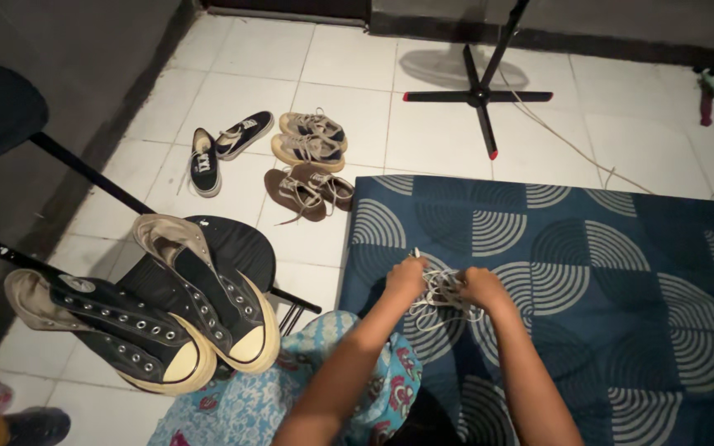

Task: The person unlaces a pair of black high-top sneakers and then relaces them, threading the laces through the eyelets and tying a knot. The person then picks up a pair of brown low-top sneakers and begins to unlace them.

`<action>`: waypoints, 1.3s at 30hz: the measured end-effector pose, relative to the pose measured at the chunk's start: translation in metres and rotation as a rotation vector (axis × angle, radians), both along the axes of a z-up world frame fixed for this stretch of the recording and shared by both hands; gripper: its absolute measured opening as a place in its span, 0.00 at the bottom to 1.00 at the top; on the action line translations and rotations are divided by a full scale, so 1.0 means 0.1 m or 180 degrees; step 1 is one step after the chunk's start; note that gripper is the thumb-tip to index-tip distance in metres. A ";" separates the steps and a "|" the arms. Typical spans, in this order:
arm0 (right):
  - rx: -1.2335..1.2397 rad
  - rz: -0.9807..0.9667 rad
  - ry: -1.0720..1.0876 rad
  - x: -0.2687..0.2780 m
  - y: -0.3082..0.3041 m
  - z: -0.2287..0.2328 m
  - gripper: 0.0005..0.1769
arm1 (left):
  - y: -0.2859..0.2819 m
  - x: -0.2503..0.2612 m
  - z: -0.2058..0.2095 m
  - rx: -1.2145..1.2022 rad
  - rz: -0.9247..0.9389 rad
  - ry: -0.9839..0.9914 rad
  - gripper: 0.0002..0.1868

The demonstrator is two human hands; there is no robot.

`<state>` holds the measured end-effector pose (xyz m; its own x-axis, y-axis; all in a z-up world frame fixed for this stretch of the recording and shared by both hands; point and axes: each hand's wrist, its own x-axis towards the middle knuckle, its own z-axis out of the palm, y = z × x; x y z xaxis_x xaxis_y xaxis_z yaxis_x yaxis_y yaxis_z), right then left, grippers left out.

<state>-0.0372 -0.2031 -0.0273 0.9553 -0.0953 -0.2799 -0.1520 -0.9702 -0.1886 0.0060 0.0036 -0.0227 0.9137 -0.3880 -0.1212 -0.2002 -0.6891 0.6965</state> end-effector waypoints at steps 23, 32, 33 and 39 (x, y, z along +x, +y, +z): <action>0.2644 0.1638 -0.1302 0.03 3.59 2.28 0.40 | 3.33 -1.13 2.49 -0.0397 0.2435 -0.2426 0.13; 0.1258 0.1618 -0.1579 0.24 4.43 1.82 0.33 | 4.25 -1.22 1.92 -0.0423 0.3956 -0.2877 0.41; 0.1245 0.1661 -0.1671 0.28 4.46 1.78 0.28 | 4.30 -1.22 1.87 -0.0499 0.4082 -0.3075 0.46; 0.1533 0.1757 -0.1978 0.36 4.60 1.62 0.21 | 4.51 -1.21 1.60 -0.0163 0.4059 -0.0864 0.29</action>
